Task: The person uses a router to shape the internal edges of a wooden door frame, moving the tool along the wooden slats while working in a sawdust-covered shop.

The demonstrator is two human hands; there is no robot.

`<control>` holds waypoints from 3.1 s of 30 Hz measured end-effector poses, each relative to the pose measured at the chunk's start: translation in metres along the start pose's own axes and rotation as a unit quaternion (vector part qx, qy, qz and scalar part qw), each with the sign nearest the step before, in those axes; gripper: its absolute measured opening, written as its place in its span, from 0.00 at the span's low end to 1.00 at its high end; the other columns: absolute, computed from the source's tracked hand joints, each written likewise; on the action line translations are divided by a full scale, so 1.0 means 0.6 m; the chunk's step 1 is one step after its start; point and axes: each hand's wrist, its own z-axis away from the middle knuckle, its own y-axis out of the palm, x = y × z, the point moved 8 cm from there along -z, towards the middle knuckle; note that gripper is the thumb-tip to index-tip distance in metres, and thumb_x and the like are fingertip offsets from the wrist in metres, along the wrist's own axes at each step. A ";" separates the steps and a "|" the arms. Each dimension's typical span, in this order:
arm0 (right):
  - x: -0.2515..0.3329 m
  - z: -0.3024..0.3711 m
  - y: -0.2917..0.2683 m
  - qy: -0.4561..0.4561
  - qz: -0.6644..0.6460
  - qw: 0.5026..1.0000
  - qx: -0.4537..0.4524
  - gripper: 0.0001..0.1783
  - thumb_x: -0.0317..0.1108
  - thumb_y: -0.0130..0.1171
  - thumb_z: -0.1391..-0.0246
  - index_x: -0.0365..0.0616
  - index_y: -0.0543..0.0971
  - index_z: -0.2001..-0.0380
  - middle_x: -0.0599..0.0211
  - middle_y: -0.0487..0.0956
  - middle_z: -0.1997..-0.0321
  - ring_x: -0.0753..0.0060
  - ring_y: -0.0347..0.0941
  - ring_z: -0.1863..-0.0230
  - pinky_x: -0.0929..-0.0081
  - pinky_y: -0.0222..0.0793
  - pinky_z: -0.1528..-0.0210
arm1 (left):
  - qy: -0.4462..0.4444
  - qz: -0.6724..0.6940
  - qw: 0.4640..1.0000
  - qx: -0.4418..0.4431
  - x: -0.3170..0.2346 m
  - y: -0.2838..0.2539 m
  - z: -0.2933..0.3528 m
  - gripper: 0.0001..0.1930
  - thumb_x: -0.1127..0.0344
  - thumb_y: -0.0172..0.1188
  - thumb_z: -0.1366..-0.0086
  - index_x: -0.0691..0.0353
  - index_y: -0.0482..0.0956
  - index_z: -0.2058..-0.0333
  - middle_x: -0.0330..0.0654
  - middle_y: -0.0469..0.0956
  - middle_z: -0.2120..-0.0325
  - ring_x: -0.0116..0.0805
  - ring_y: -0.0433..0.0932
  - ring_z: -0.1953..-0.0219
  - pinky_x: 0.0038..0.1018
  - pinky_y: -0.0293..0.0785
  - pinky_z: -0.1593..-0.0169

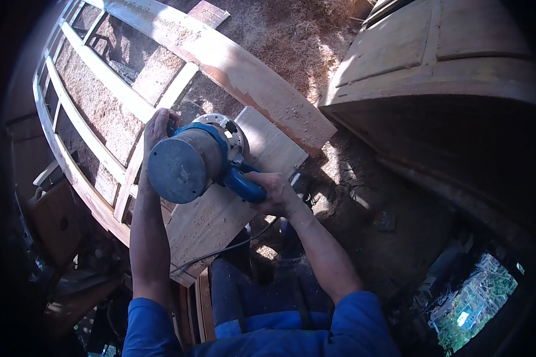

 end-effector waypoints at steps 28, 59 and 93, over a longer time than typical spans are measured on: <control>0.002 -0.004 0.032 -0.010 -0.010 0.999 0.050 0.30 0.31 0.68 0.70 0.49 0.77 0.55 0.58 0.82 0.63 0.53 0.80 0.61 0.63 0.76 0.56 | -0.008 0.009 1.000 -0.023 0.025 -0.044 0.045 0.21 0.54 0.44 0.27 0.62 0.76 0.72 0.33 0.69 0.81 0.20 0.64 0.78 0.21 0.60 0.73; 0.014 -0.085 0.025 -0.037 0.001 0.995 0.091 0.32 0.32 0.68 0.69 0.54 0.75 0.53 0.59 0.81 0.64 0.50 0.79 0.59 0.58 0.74 0.56 | -0.016 0.176 0.979 -0.102 0.039 -0.088 0.025 0.17 0.58 0.41 0.26 0.60 0.70 0.72 0.36 0.65 0.77 0.24 0.63 0.72 0.23 0.63 0.65; -0.003 -0.017 -0.031 -0.033 -0.010 0.999 0.039 0.28 0.34 0.67 0.64 0.51 0.76 0.54 0.60 0.81 0.61 0.53 0.79 0.58 0.61 0.76 0.55 | 0.003 0.060 0.996 -0.065 -0.011 0.005 0.015 0.20 0.54 0.45 0.28 0.61 0.74 0.74 0.34 0.67 0.79 0.22 0.63 0.77 0.21 0.60 0.72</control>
